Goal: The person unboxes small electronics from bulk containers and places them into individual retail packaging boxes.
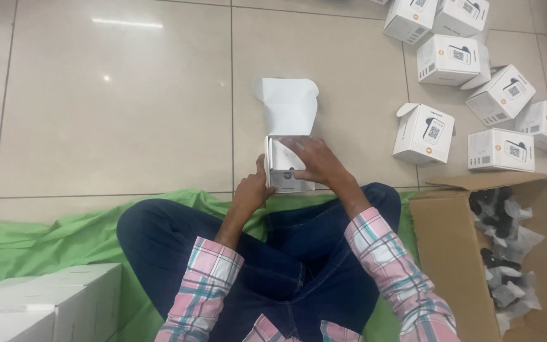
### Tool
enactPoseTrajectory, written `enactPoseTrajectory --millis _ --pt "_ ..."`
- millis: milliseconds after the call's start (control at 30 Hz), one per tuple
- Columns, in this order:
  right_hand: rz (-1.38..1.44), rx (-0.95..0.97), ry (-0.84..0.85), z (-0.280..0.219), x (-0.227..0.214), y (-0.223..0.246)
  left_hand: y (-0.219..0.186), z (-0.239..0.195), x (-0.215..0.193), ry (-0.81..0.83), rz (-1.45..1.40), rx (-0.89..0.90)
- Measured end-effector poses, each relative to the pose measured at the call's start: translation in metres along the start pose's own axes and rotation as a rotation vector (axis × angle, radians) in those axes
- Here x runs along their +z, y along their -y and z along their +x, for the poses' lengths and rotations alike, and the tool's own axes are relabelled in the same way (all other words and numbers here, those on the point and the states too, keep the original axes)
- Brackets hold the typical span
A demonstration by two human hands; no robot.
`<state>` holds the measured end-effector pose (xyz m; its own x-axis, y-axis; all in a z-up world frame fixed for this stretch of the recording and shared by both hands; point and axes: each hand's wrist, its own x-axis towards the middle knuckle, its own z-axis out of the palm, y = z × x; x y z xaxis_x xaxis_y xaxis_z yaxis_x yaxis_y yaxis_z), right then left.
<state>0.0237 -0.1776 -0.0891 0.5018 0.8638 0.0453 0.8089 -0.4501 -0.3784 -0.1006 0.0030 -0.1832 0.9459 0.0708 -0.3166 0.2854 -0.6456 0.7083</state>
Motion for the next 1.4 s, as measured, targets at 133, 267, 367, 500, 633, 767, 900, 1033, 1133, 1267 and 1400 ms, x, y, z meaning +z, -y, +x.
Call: enactPoseTrajectory --millis 133,267,367,500,633,767,900,1033,1133,1267,1400 --pt "0.098 -0.013 0.006 0.004 -0.029 -0.002 -0.006 -0.006 -0.005 -0.038 0.007 0.005" --pt "0.094 0.051 0.01 0.003 -0.053 -0.01 -0.029 -0.025 -0.022 -0.164 0.052 0.082" --pt "0.356 0.149 -0.177 -0.01 -0.057 -0.029 -0.053 -0.034 -0.033 -0.252 0.206 0.253" --pt "0.666 0.305 -0.425 -0.046 -0.028 -0.069 -0.045 -0.019 0.003 -0.213 0.391 0.425" --pt "1.15 0.667 -0.714 -0.087 0.011 -0.099 -0.036 -0.006 0.032 -0.19 0.524 0.54" --pt "1.389 0.883 -0.696 -0.13 0.075 -0.165 -0.025 0.002 0.048 -0.188 0.59 0.519" --pt "1.228 0.852 -0.739 -0.15 0.081 -0.16 -0.021 -0.004 0.044 -0.19 0.551 0.556" --pt "0.939 0.76 -0.895 -0.18 0.037 -0.12 -0.029 -0.009 0.03 -0.179 0.604 0.542" --pt "0.89 0.654 -0.935 -0.234 -0.01 -0.085 -0.031 -0.012 0.021 -0.127 0.646 0.519" --pt "0.635 0.773 -0.991 -0.336 -0.058 -0.066 -0.032 -0.015 0.016 -0.075 0.734 0.464" --pt "0.53 0.917 -1.011 -0.436 -0.059 -0.109 -0.017 -0.01 0.026 -0.11 0.801 0.485"
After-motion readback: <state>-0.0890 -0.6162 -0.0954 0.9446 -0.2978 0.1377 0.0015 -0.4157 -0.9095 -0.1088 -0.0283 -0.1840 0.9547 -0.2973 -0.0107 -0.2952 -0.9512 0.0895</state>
